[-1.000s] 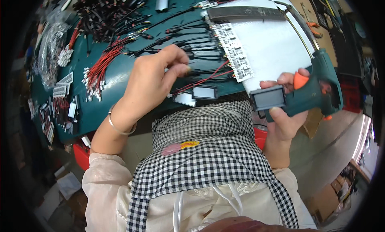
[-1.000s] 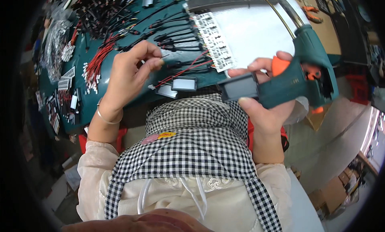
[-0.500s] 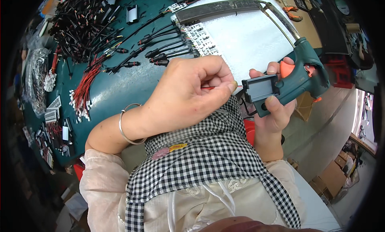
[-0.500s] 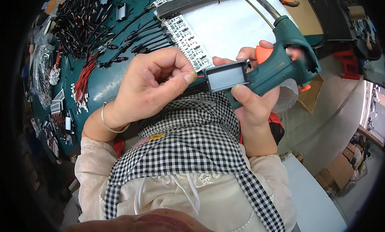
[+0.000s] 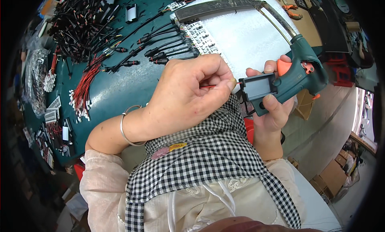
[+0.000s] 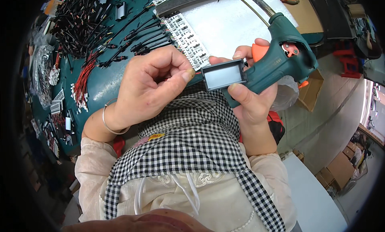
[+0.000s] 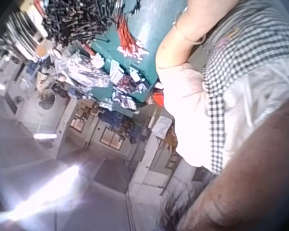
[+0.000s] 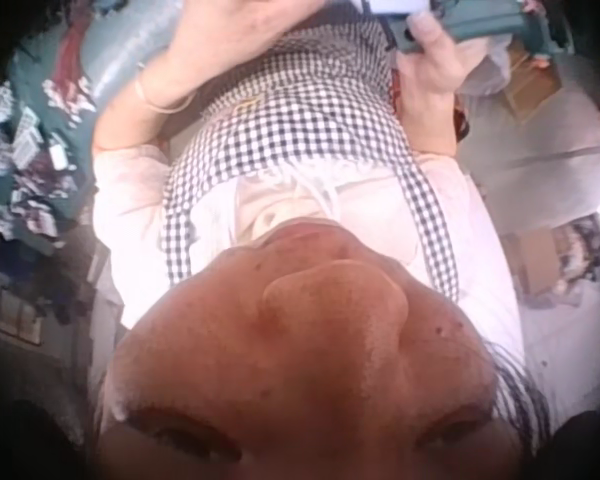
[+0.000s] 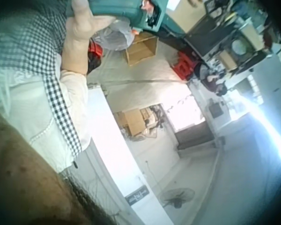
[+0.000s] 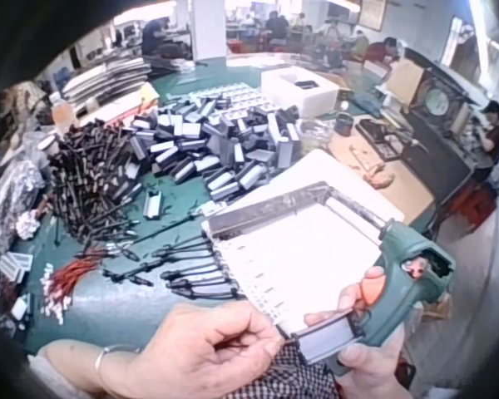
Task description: The person uses a soldering iron to attach wires to a circuit board. They repeatedly pick up wires, apply solder to the board, and place the finished units on the table. The person also uses a small handheld device to assist with the soldering process.
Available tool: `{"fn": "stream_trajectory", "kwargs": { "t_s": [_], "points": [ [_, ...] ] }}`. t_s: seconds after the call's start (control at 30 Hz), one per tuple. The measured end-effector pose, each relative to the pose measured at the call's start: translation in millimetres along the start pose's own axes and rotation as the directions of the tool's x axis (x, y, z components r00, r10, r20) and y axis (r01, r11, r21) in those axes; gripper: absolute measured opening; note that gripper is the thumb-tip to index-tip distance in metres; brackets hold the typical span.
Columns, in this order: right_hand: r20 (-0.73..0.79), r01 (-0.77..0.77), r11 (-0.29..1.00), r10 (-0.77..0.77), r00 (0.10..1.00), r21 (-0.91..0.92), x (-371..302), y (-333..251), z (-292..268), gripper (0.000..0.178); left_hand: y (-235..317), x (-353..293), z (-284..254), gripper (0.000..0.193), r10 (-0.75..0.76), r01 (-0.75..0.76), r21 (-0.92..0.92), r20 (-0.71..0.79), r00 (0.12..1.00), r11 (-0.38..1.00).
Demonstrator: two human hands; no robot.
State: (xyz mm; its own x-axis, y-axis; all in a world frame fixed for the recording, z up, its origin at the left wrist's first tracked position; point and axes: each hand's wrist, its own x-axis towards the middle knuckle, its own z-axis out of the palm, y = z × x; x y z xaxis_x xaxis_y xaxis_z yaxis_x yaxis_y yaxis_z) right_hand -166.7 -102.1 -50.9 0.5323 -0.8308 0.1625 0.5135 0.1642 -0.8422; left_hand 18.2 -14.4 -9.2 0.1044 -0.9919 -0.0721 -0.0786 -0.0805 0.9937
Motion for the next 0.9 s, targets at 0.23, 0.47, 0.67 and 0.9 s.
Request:
{"fn": "stream_trajectory", "kwargs": {
  "t_s": [0.23,0.47,0.67,0.9],
  "points": [
    [0.025,-0.023,1.0,0.024,0.999,-0.014,-1,1,0,0.082,-5,1,2,0.009,0.012,-0.011,-0.03,0.014,1.0,0.999],
    [0.087,-0.013,1.0,0.015,0.996,-0.025,-3,10,4,0.084,-19,7,15,0.016,0.375,-0.382,-0.049,-0.113,0.92,0.923],
    [0.148,0.058,0.991,-0.04,0.988,-0.119,-3,13,0,0.087,-18,6,16,0.013,0.327,-0.322,0.065,-0.098,0.94,0.945],
    [0.183,0.006,0.965,0.044,0.982,-0.262,-11,16,9,0.089,-6,7,-1,0.007,0.391,-0.384,0.194,0.001,0.92,0.903]
  ]
}}
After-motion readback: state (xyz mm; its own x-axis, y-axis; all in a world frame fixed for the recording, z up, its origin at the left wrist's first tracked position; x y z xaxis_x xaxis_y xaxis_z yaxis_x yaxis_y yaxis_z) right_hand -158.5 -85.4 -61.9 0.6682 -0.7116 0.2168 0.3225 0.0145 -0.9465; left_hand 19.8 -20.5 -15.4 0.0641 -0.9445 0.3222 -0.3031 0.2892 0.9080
